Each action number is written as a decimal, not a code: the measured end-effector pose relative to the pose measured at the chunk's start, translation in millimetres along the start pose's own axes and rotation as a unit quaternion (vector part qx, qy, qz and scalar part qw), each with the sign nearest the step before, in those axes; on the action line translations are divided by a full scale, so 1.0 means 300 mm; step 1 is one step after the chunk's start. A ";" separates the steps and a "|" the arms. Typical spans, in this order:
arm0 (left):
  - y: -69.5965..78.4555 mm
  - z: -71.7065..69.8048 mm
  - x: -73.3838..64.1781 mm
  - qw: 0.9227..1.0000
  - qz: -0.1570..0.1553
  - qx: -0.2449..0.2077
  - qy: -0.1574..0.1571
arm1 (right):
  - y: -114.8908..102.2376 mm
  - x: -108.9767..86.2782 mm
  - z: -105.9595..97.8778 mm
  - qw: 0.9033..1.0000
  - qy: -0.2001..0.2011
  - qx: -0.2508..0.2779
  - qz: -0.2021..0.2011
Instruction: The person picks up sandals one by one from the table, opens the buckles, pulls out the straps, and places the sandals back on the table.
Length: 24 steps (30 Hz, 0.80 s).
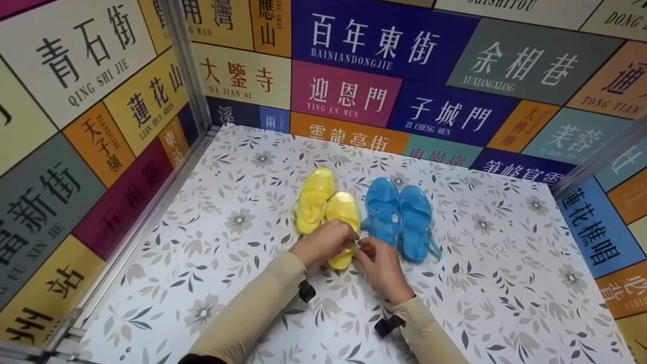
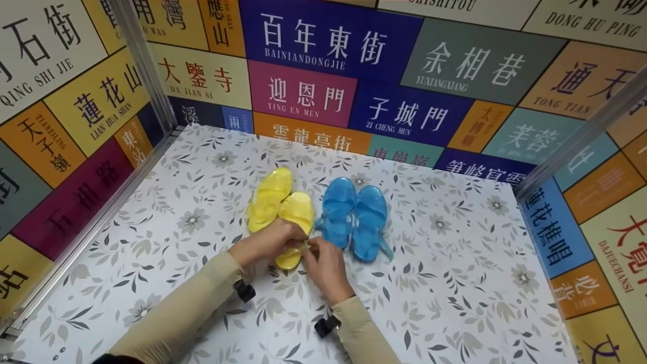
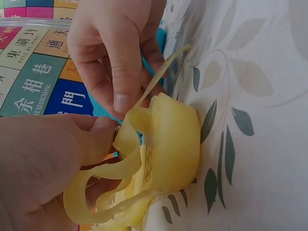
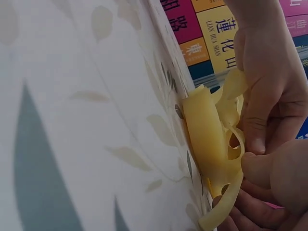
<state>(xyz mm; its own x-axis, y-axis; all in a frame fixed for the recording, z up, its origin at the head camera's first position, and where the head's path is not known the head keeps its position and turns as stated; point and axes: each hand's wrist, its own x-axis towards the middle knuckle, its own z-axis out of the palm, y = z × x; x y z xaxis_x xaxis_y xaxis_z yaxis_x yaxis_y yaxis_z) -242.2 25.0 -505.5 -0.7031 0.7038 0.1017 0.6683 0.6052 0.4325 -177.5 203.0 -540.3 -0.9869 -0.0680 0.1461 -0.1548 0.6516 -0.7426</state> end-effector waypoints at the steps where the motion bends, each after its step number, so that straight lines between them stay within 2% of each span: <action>1: -0.001 0.000 0.003 1.000 0.003 -0.003 -0.004 | 0.002 0.000 -0.001 1.000 -0.002 0.003 0.001; 6: -0.010 0.004 0.019 0.999 0.003 -0.032 -0.009 | 0.013 -0.002 -0.001 1.000 0.002 0.006 -0.013; 12: -0.031 0.009 0.029 0.996 0.021 -0.085 0.016 | 0.010 0.002 -0.005 0.999 0.026 0.003 -0.034; 16: -0.041 0.013 0.027 0.995 0.032 -0.093 0.023 | 0.001 0.007 -0.014 0.999 0.025 -0.005 -0.036; 24: -0.041 0.018 0.022 0.994 0.002 -0.112 0.009 | -0.013 0.015 -0.028 0.998 0.027 -0.010 -0.053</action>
<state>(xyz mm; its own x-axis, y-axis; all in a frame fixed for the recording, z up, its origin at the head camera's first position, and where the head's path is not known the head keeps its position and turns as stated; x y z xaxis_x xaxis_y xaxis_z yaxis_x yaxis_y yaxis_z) -253.9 24.3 -515.1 -0.7068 0.6973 0.1191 0.6009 0.5030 0.6212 -181.0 206.5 -531.0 -0.9611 -0.0978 0.2584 -0.2574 0.6573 -0.7084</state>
